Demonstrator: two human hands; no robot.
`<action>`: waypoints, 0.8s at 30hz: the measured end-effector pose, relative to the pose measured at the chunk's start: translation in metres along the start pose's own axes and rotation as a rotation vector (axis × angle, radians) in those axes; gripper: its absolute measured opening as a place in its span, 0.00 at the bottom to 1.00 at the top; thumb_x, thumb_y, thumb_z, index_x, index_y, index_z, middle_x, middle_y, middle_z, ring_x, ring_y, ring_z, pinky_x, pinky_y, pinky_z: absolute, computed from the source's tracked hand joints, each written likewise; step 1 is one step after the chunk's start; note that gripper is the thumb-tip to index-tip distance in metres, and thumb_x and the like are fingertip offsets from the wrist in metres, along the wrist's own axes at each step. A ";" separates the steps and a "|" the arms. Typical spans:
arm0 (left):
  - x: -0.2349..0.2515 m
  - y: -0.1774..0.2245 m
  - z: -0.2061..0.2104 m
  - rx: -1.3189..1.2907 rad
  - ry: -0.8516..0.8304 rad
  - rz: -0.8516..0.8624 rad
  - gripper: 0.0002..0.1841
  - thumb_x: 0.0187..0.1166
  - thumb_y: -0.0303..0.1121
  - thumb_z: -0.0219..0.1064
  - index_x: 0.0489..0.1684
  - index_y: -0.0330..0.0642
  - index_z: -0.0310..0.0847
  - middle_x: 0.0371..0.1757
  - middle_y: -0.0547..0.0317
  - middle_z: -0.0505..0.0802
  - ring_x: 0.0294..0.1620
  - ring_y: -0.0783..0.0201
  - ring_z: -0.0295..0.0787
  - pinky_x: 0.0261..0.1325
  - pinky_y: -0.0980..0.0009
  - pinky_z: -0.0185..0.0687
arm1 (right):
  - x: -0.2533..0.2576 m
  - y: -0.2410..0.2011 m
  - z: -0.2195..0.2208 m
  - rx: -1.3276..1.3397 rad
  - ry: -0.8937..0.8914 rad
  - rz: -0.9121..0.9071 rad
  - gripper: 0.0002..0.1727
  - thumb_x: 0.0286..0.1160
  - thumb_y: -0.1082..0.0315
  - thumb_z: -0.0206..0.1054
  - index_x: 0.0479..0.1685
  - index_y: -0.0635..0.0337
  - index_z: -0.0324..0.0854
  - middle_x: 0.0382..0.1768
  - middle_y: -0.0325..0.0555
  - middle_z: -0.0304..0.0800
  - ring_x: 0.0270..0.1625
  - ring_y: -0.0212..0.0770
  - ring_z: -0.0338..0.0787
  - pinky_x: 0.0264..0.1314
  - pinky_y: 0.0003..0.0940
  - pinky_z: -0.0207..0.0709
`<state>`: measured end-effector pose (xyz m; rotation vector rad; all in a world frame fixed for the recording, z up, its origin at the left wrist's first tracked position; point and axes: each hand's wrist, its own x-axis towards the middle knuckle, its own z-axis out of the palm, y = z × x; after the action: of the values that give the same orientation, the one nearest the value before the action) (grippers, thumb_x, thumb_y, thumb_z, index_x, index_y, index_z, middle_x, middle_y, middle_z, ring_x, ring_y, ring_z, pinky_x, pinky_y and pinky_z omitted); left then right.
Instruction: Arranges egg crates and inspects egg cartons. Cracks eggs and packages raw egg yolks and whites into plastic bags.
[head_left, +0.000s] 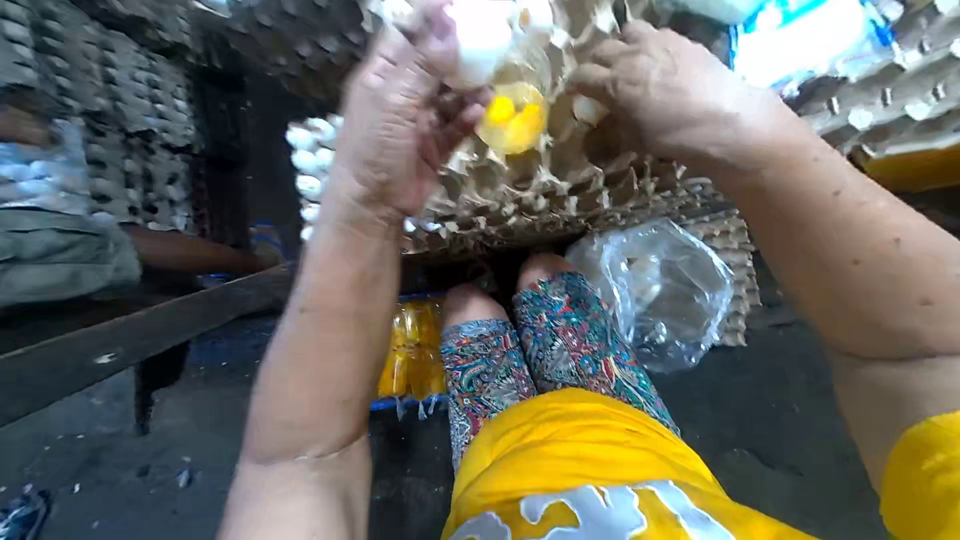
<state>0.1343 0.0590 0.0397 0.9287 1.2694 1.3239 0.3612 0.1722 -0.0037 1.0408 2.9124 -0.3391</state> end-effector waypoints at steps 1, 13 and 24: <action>-0.002 0.001 0.001 -0.016 -0.019 -0.005 0.13 0.93 0.34 0.53 0.69 0.45 0.72 0.47 0.61 0.91 0.43 0.68 0.92 0.51 0.72 0.91 | -0.001 0.002 0.002 0.002 0.040 -0.016 0.30 0.66 0.80 0.74 0.73 0.59 0.78 0.69 0.70 0.80 0.74 0.78 0.75 0.65 0.76 0.73; 0.002 -0.002 0.004 0.027 -0.024 -0.014 0.19 0.85 0.29 0.65 0.72 0.41 0.72 0.51 0.55 0.92 0.45 0.65 0.94 0.51 0.71 0.92 | -0.034 -0.041 -0.037 0.751 0.776 -0.215 0.25 0.85 0.62 0.65 0.72 0.72 0.72 0.63 0.52 0.84 0.61 0.32 0.90 0.63 0.28 0.88; 0.000 -0.004 -0.006 0.101 -0.045 0.066 0.23 0.78 0.22 0.71 0.73 0.37 0.73 0.53 0.52 0.92 0.47 0.63 0.94 0.54 0.69 0.93 | -0.018 -0.055 -0.043 0.705 0.720 -0.178 0.25 0.86 0.60 0.64 0.74 0.68 0.74 0.63 0.51 0.84 0.57 0.31 0.90 0.59 0.26 0.88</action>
<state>0.1290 0.0570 0.0349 1.0729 1.2900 1.2924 0.3421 0.1286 0.0511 1.1385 3.6349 -1.3276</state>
